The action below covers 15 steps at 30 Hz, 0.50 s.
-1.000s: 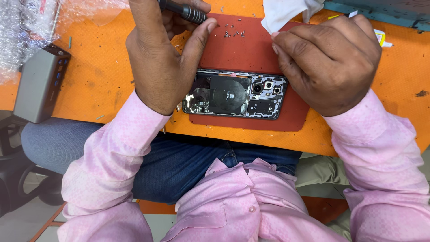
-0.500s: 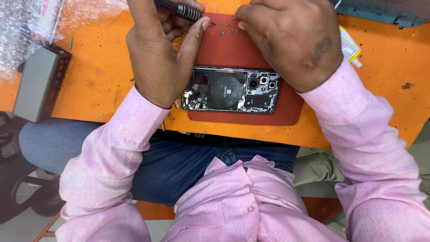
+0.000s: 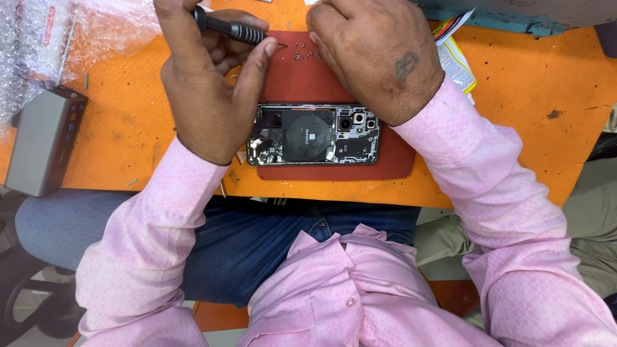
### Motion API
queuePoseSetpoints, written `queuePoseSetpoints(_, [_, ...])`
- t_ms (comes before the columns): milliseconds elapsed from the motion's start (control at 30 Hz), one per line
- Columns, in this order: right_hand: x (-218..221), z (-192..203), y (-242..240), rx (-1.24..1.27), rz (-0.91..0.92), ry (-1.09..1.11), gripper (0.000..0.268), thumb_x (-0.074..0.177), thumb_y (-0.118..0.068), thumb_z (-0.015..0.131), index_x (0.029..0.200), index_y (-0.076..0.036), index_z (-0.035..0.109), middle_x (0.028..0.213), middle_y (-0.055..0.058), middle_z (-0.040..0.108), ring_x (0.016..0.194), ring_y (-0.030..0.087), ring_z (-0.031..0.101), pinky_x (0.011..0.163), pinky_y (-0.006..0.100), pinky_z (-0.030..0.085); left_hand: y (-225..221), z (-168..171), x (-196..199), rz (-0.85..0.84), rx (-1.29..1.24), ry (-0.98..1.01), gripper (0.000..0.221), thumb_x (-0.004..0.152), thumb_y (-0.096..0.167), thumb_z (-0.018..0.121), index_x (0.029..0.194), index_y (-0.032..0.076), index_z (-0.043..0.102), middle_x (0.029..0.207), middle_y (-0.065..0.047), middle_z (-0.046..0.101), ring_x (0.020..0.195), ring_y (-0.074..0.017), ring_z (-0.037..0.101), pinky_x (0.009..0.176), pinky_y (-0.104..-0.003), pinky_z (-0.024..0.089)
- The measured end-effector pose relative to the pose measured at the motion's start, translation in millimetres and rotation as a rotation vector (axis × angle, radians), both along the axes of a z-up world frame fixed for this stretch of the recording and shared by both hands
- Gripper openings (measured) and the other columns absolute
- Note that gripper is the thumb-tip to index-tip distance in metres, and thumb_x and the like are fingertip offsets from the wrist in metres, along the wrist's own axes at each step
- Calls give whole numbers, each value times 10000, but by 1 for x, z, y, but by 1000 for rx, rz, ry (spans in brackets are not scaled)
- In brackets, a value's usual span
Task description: The person removes the screen and internal components from a mobile phone, handles the battery and circuit board, and then reassembles parts into the phone frame using a screwdriver and tweezers.
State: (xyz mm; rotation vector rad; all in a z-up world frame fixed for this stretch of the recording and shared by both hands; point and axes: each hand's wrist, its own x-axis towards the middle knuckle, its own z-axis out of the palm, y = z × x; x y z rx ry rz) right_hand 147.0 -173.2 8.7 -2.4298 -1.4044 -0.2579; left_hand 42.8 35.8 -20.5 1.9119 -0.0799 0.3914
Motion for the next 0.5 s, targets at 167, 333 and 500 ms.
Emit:
queuePoseSetpoints(167, [-9,10,-13,71,-15,35,114,1004,-22,662,1076,-1,577,1022,137,557,954,321,587,846,426,507,10,25,-1,-6,195,36,369,1072,-73,818,1207,7,484,1107,-113,698,1021,-154,755,895,-257,633])
queuePoseSetpoints(333, [-21,25,-41,66,-23,74,154,982,1,662,1091,19,554,1042,171,514,987,348,574,861,435,505,16,57,1,-69,525,123,264,965,-6,910,1069,-25,668,1010,-138,690,854,-224,687,725,-320,543])
queuePoseSetpoints(500, [-28,28,-84,128,-72,50,157,1078,-60,727,1050,-4,582,994,144,554,908,317,598,768,416,513,5,79,-7,-74,635,-2,330,990,-21,772,1302,30,679,1186,-112,650,1010,-198,643,879,-269,551])
